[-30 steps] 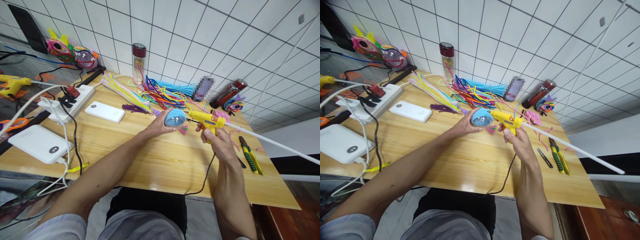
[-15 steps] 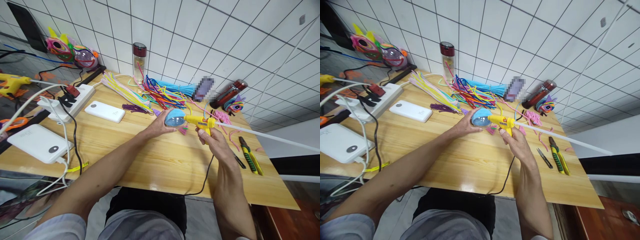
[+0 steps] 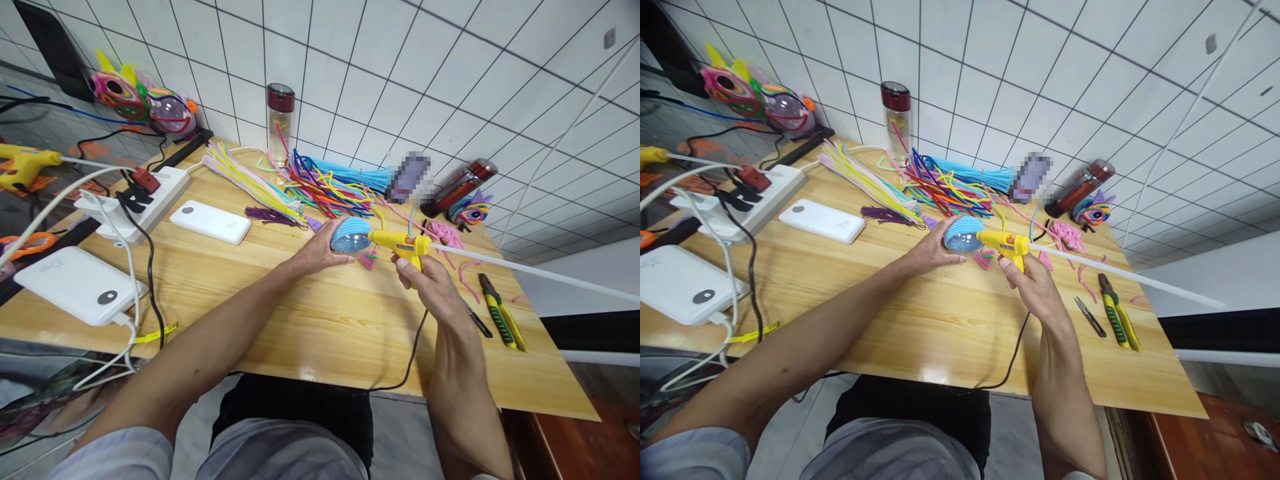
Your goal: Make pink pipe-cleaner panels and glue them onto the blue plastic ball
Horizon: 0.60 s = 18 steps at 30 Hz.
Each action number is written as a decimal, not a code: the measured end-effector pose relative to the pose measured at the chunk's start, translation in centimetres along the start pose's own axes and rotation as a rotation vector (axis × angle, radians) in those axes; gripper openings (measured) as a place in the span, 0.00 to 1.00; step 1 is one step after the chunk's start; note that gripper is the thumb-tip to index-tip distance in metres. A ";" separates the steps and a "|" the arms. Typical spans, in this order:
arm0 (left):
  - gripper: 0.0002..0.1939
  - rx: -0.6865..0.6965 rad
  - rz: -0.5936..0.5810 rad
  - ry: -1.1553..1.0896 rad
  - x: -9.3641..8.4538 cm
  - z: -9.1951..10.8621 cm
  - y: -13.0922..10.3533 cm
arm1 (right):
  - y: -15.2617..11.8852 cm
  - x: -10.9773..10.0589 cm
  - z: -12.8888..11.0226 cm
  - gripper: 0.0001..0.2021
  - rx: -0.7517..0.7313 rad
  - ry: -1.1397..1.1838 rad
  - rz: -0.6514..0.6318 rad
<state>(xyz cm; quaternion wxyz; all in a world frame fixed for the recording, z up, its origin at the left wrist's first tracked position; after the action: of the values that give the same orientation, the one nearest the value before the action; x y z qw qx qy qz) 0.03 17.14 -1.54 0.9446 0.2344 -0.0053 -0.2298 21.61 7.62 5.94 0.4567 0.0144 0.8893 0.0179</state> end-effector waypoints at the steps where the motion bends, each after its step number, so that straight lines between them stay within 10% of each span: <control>1: 0.54 -0.003 -0.002 -0.004 0.0 0.0 0.0 | 0.0 0.0 -0.1 0.32 0.000 0.002 -0.001; 18: 0.53 0.010 -0.003 0.009 0.0 0.2 0.0 | -0.1 -0.2 -0.7 0.30 0.002 -0.031 0.006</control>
<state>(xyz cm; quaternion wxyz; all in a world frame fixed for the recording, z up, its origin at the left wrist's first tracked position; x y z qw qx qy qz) -0.01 17.03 -1.34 0.9430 0.2403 -0.0018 -0.2301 21.19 7.52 6.52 0.4704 0.0178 0.8821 0.0181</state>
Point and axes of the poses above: each hand's wrist, its own y-axis towards the middle knuckle, its own x-axis out of the palm, z = x × y, the point moved 8 cm from there along y, towards the middle knuckle, and after that the axes turned 14 degrees about -y, right-handed, at the moved point
